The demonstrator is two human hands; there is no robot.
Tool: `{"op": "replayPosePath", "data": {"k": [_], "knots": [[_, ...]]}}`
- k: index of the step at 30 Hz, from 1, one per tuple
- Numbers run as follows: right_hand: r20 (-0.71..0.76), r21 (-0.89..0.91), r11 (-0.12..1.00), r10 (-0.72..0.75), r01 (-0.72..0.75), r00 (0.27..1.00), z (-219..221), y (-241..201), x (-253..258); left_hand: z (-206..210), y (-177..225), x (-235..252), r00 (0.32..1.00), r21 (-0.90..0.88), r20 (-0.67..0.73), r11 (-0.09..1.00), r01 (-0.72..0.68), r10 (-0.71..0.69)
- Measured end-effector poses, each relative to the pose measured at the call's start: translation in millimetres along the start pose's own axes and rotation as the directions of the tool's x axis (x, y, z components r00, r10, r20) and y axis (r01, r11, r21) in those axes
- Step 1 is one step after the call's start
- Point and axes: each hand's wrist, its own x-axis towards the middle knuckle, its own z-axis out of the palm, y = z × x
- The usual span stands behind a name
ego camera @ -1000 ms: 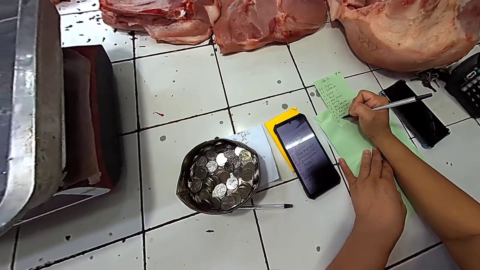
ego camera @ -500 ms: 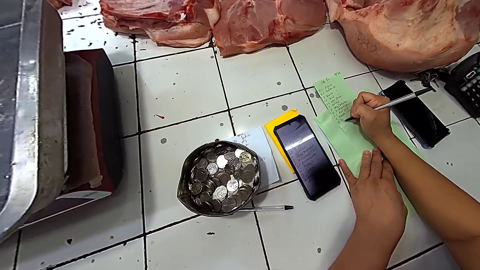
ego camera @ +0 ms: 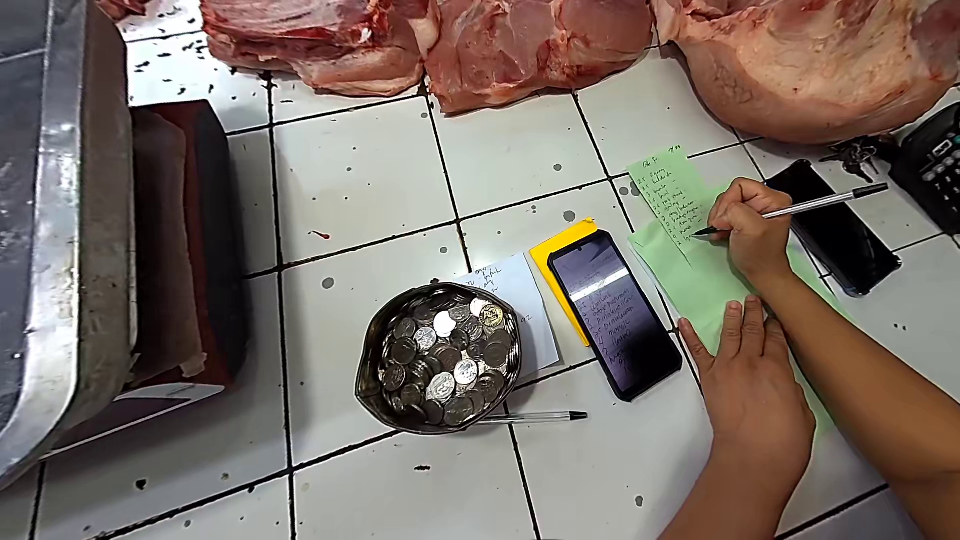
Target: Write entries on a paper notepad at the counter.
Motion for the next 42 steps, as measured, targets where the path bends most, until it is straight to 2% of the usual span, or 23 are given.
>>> {"op": "replayPosePath", "data": {"k": [3, 8, 10, 14, 19, 31, 38, 42], "knots": [[0.076, 0.009, 1.000, -0.022, 0.021, 0.997, 2.1, -1.1, -0.5, 0.0, 0.3, 0.5, 1.000, -0.003, 0.004, 1.000, 0.002, -0.002], [0.071, -0.031, 0.999, -0.007, 0.010, 0.997, 4.6, -1.4, 0.6, 0.9, 0.2, 0.2, 1.000, -0.013, -0.017, 1.000, 0.004, -0.004], [0.062, 0.004, 1.000, -0.004, 0.003, 0.998, 1.9, -1.3, 1.4, 1.5, 0.0, -0.2, 1.000, -0.013, -0.025, 1.000, 0.004, -0.004], [0.113, -0.003, 1.000, -0.009, 0.009, 0.994, 1.8, -0.4, 0.4, 0.6, 0.2, 0.5, 1.000, -0.016, -0.002, 1.000, 0.010, -0.010], [0.039, 0.037, 0.999, -0.010, 0.008, 0.999, -6.3, 4.2, 7.2, 2.8, -0.9, -0.2, 0.999, -0.007, -0.035, 1.000, -0.004, 0.004], [0.046, -0.036, 0.999, 0.015, -0.014, 0.999, -3.6, 1.9, 6.2, 0.3, 0.0, 0.1, 1.000, 0.005, 0.002, 1.000, 0.005, -0.005], [-0.016, -0.015, 1.000, 0.004, -0.005, 1.000, -4.8, 2.9, 7.5, 1.0, -0.1, -0.2, 1.000, 0.008, -0.012, 1.000, 0.002, -0.002], [0.021, 0.002, 1.000, 0.022, -0.022, 1.000, -5.9, 1.7, 7.1, 0.5, -0.4, 0.0, 1.000, 0.002, -0.006, 1.000, 0.002, -0.002]]}}
